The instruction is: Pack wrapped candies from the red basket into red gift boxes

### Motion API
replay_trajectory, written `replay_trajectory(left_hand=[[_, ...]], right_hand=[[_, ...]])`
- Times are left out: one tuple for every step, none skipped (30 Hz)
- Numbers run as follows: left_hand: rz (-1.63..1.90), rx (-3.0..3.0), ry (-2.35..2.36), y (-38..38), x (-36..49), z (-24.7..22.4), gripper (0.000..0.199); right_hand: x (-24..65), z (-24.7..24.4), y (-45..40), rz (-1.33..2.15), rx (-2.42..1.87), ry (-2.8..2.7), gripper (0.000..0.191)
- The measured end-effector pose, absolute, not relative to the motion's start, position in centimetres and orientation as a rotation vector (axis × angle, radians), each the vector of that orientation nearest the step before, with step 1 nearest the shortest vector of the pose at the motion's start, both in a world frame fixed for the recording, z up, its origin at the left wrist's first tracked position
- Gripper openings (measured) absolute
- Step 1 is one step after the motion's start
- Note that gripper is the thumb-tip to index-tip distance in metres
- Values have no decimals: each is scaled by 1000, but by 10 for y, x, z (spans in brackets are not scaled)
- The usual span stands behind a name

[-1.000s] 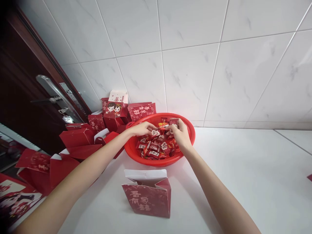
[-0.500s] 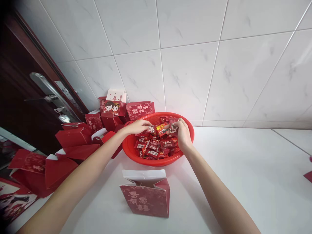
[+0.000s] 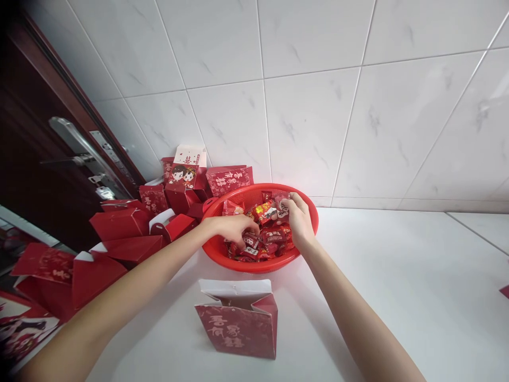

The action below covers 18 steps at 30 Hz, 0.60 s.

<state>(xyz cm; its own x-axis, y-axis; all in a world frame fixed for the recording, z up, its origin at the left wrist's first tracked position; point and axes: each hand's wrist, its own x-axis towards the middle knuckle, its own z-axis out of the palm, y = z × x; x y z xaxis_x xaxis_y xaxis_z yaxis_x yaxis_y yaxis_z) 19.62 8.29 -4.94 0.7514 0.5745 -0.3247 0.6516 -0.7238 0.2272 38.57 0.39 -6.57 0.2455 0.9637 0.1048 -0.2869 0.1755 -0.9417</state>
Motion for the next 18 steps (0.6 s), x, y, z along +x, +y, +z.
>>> replay_trajectory(left_hand=[[-359,2631,967,83,196,-52,44],[-332,2617,987,84,196,-55,38],[-248,2576,1000,86,195,-56,32],[-124,2505,1006,89,193,-57,28],[21,2411,1000,93,191,-57,26],[163,2302,988,96,188,-57,27],[282,2193,970,100,186,-55,28],[364,2098,951,102,184,-54,30],[413,2024,934,104,182,-52,31],[435,1972,921,105,181,-51,31],[445,1936,911,105,180,-50,32],[446,1911,903,105,179,-49,33],[437,1895,889,104,179,-49,34],[423,1886,868,103,179,-48,36],[413,1884,843,102,179,-48,37],[414,1881,820,100,180,-48,38],[433,1875,802,99,181,-48,40],[465,1865,793,97,182,-48,43]], right_hand=[[386,-66,4,1071,-983,-884,17],[385,-65,3,1071,-986,-883,17],[385,-65,3,1071,-991,-880,17],[385,-65,3,1071,-997,-878,17],[384,-64,3,1073,-1003,-877,17],[384,-64,3,1076,-1009,-876,16],[384,-64,3,1078,-1012,-874,16],[384,-64,3,1081,-1012,-873,16],[384,-64,3,1085,-1007,-873,15],[384,-64,3,1087,-1000,-874,14],[384,-65,2,1089,-994,-875,14],[384,-65,2,1091,-990,-878,13],[385,-65,2,1095,-986,-882,12],[385,-65,2,1101,-983,-882,12],[385,-65,3,1109,-981,-879,12],[385,-65,3,1118,-981,-873,12],[385,-65,3,1126,-984,-863,14],[385,-64,4,1132,-986,-852,15]])
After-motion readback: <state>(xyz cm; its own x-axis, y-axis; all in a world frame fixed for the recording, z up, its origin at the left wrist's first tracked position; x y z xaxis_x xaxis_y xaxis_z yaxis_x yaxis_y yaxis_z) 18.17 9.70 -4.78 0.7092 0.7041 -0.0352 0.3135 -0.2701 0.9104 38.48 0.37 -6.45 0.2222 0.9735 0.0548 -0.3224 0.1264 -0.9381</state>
